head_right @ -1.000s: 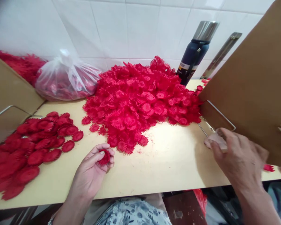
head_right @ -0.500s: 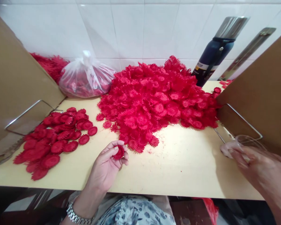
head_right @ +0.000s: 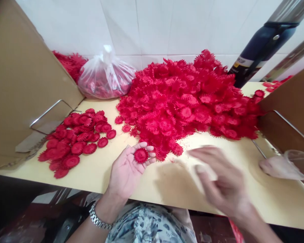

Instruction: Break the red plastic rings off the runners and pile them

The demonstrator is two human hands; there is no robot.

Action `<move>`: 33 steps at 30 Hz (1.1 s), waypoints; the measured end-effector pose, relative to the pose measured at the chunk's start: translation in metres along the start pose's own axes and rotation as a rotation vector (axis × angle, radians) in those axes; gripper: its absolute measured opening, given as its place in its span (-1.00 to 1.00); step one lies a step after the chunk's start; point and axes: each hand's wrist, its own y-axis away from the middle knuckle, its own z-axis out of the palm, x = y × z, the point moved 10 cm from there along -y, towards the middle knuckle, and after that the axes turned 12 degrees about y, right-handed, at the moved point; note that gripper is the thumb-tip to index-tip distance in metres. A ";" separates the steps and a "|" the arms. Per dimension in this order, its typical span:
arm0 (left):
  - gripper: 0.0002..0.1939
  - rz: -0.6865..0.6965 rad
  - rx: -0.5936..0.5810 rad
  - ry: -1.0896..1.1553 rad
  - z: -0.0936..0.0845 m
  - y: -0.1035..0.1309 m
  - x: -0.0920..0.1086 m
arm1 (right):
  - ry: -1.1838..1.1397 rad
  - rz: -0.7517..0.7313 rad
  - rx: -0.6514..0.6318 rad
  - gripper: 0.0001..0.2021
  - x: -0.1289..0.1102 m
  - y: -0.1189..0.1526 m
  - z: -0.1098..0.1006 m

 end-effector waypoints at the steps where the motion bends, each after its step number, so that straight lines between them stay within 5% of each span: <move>1: -0.67 -0.021 0.016 0.009 0.001 0.002 -0.002 | -0.044 -0.093 -0.051 -0.63 -0.021 -0.009 0.024; 5: -0.60 -0.056 0.106 0.024 -0.003 0.008 0.002 | 0.077 -0.391 -0.197 -0.64 -0.083 -0.023 0.099; 8: -0.60 0.035 0.150 0.036 -0.011 0.011 0.018 | 0.099 -0.404 -0.262 -0.62 -0.092 -0.019 0.121; 14: -0.61 0.113 0.076 0.077 -0.010 0.011 0.032 | 0.049 -0.419 -0.385 -0.57 -0.089 -0.006 0.124; 19: -0.65 0.100 0.114 0.099 -0.015 0.012 0.027 | 0.102 -0.357 -0.247 -0.53 -0.082 -0.019 0.112; 26: -0.60 0.060 0.024 0.175 -0.012 0.010 0.024 | 0.086 -0.431 -0.367 -0.46 -0.111 -0.009 0.132; 33: -0.63 0.157 0.028 0.058 -0.013 0.015 0.042 | 0.079 -0.403 -0.274 -0.56 -0.098 -0.017 0.116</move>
